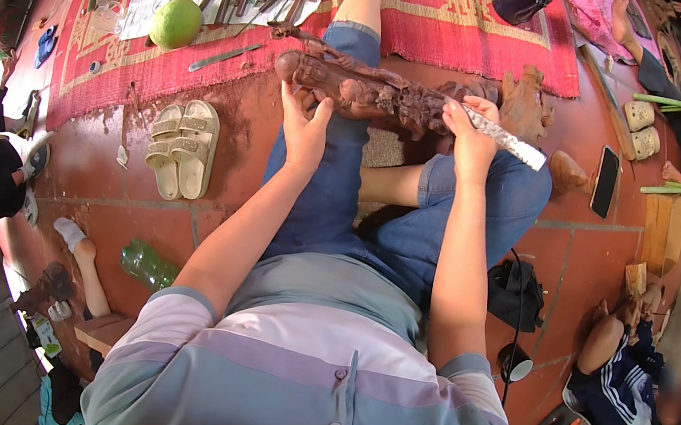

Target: The person sits on a mat and carves a large, dark piece of wood using a small knife. They hold the wood with their left hand and use the knife in their right hand to remove shavings and shape the surface. The person rotates the wood to access different areas and continues carving throughout the clip.

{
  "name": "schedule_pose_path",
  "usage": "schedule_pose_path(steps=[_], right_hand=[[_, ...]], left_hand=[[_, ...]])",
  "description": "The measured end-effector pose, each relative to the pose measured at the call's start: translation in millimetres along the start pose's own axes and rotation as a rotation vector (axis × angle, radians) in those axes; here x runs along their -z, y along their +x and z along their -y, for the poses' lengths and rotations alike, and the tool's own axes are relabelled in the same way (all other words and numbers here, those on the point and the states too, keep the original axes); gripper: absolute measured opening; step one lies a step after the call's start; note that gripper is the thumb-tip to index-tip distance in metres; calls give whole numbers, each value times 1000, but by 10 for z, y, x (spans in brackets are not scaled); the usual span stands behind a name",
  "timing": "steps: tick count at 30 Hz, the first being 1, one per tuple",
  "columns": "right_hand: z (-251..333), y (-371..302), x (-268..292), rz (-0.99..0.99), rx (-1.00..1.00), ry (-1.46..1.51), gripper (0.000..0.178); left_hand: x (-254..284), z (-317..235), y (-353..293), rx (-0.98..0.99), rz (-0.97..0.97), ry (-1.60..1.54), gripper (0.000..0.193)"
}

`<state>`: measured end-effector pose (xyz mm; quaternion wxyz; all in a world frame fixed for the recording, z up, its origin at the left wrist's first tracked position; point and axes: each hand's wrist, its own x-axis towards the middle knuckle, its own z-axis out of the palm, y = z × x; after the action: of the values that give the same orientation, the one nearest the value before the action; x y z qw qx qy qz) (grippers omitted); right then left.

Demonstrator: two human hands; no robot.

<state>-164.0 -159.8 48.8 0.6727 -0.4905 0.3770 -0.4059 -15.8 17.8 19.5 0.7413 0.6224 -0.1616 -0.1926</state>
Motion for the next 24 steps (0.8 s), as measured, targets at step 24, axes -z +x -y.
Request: schedule_pose_path(steps=[24], right_hand=[[62, 10, -1018, 496, 386, -606, 7]], left_hand=[[-58, 48, 301, -42, -81, -157, 51]])
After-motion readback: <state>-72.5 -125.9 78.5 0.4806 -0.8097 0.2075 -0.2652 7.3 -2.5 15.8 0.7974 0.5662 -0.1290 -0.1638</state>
